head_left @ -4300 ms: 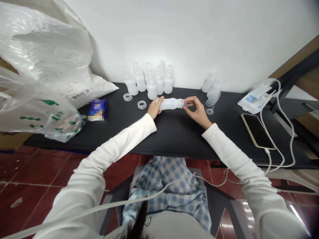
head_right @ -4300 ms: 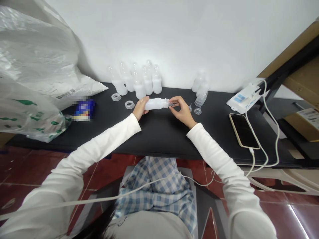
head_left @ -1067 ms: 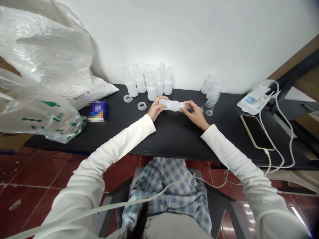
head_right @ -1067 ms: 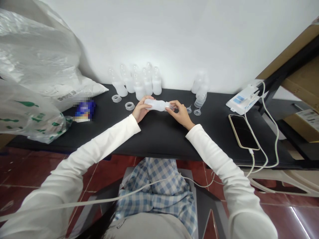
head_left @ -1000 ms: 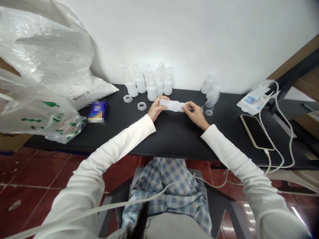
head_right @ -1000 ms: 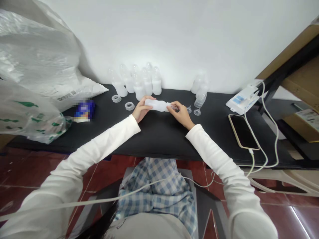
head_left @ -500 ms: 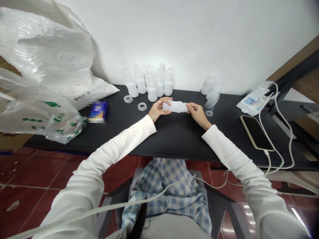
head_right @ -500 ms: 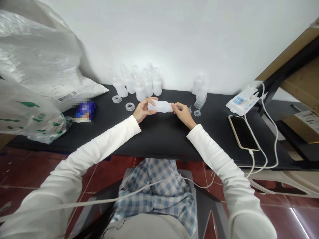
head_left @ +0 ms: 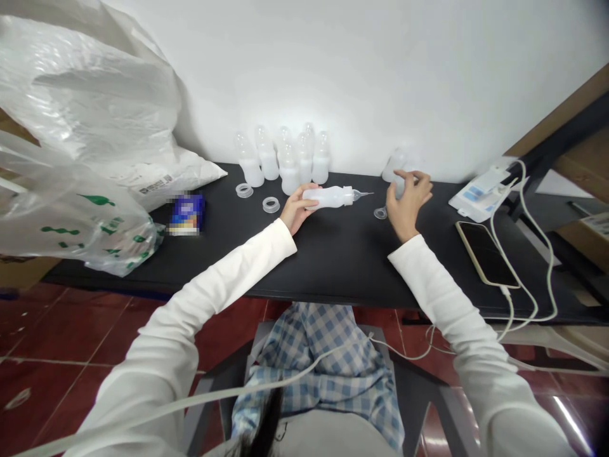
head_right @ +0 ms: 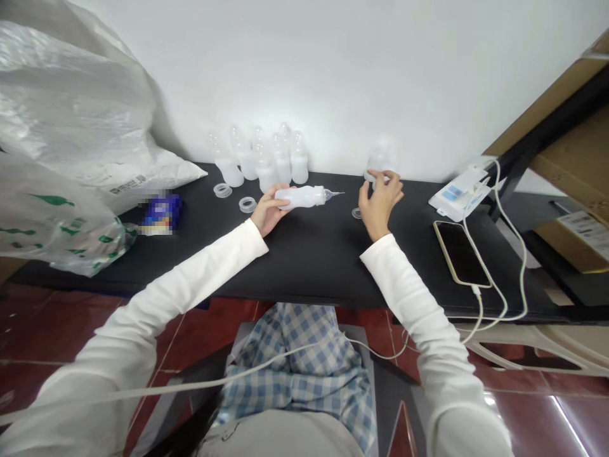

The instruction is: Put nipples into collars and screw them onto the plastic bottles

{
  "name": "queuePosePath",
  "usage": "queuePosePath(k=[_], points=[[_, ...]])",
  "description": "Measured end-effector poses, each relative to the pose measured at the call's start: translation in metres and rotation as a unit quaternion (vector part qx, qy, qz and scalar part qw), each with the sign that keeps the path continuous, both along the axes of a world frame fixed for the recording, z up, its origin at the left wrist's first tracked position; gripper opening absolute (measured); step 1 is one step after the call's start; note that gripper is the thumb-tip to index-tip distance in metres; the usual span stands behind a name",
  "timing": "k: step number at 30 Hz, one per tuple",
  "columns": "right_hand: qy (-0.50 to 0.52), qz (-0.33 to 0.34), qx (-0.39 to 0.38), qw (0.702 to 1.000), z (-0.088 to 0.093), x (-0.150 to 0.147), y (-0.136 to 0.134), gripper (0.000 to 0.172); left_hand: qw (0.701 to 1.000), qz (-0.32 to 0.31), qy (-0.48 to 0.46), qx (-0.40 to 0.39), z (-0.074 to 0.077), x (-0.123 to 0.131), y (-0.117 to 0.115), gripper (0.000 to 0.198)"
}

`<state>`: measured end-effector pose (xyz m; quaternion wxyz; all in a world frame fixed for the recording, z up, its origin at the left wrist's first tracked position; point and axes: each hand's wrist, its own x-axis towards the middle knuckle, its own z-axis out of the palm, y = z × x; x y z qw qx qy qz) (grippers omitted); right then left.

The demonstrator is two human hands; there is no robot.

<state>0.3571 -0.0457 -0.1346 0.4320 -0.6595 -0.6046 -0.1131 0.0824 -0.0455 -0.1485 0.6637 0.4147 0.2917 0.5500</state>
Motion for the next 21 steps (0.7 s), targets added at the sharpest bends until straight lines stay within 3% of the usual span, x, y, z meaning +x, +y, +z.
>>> queuePosePath(k=[4,11,14,18,21], points=[[-0.026,-0.080,-0.062,0.995,-0.006,0.016,0.010,0.045,0.998,0.002,-0.042,-0.046,0.004,-0.001,-0.001,0.048],[-0.032,-0.086,-0.057,0.994,-0.004,0.024,0.011,0.041,0.996,0.007,-0.063,-0.066,0.004,-0.002,-0.002,0.047],[-0.006,-0.049,0.009,0.999,0.002,0.021,0.007,0.042,0.997,0.008,-0.055,-0.059,0.003,-0.003,-0.001,0.047],[0.065,0.060,0.118,0.989,0.003,0.008,0.000,0.044,0.997,0.014,-0.046,-0.053,-0.001,-0.004,0.003,0.049],[0.095,0.117,0.141,0.979,-0.001,-0.005,-0.004,0.047,0.998,0.017,-0.036,-0.043,-0.004,-0.005,0.006,0.049]])
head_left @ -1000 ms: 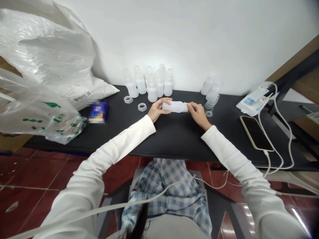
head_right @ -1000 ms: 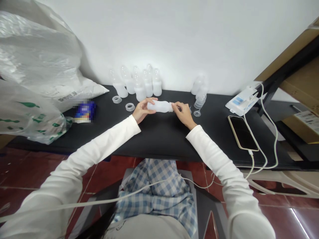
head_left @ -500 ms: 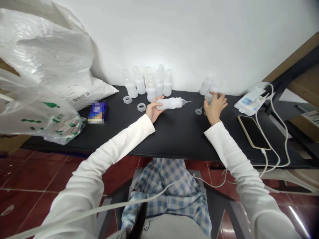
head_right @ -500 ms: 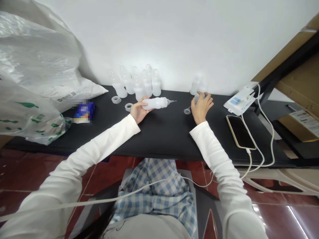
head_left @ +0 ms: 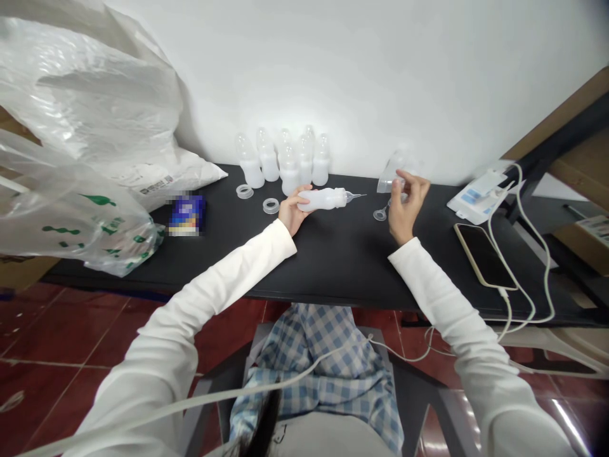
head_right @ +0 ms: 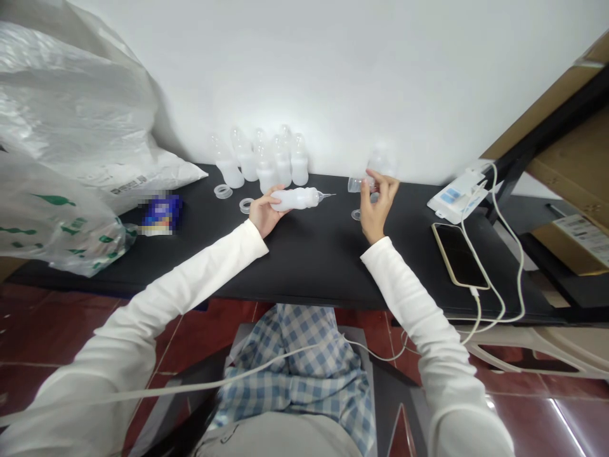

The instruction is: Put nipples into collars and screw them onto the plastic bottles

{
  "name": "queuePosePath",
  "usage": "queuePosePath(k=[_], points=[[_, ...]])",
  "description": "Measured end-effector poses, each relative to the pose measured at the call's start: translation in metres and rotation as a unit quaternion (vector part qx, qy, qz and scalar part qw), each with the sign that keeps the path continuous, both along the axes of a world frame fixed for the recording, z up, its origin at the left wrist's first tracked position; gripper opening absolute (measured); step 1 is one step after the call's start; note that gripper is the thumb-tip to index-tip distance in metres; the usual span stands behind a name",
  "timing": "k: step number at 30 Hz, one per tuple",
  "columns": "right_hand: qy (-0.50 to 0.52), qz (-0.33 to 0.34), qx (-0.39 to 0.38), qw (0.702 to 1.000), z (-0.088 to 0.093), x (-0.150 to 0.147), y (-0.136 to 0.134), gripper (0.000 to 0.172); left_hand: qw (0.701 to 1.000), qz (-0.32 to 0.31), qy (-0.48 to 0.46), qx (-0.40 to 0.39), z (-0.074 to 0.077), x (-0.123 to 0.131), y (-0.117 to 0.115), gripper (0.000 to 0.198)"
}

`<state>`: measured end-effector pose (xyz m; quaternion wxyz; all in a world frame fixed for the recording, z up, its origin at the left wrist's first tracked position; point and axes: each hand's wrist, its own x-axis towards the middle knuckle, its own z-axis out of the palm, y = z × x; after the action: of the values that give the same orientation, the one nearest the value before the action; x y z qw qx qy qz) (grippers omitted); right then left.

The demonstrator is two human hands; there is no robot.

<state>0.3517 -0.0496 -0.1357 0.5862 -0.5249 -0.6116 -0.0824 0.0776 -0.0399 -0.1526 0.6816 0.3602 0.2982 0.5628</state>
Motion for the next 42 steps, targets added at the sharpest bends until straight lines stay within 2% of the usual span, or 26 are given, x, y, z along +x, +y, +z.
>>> queuePosePath(k=[5,9,13,20,26,30,36,42], points=[[0.011,0.077,-0.011,0.997,-0.005,-0.018,-0.008,0.046,1.000,0.007,0.014,0.009,-0.003,-0.001,0.001,0.049],[-0.005,0.111,-0.032,0.993,-0.007,-0.025,-0.012,0.041,1.000,0.012,0.008,-0.005,-0.002,0.000,0.001,0.049],[-0.025,0.156,-0.048,0.986,-0.009,-0.029,-0.013,0.044,1.000,0.009,0.015,-0.005,-0.001,0.002,0.000,0.048],[-0.062,0.201,-0.067,0.975,-0.008,-0.033,-0.015,0.038,0.998,0.004,0.058,0.037,-0.001,0.004,-0.002,0.045],[-0.042,0.212,-0.064,0.974,-0.009,-0.033,-0.014,0.036,0.992,0.001,0.118,0.053,0.003,0.006,-0.007,0.045],[-0.021,0.234,-0.080,0.969,-0.013,-0.034,-0.013,0.035,0.987,0.010,0.155,0.040,0.006,0.009,-0.009,0.053],[-0.072,0.253,-0.073,0.962,-0.019,-0.038,-0.014,0.033,0.981,-0.007,0.194,0.028,0.007,0.013,-0.015,0.062],[-0.079,0.219,-0.072,0.970,-0.021,-0.045,-0.012,0.029,0.980,0.000,0.198,0.018,0.004,0.017,-0.015,0.059]])
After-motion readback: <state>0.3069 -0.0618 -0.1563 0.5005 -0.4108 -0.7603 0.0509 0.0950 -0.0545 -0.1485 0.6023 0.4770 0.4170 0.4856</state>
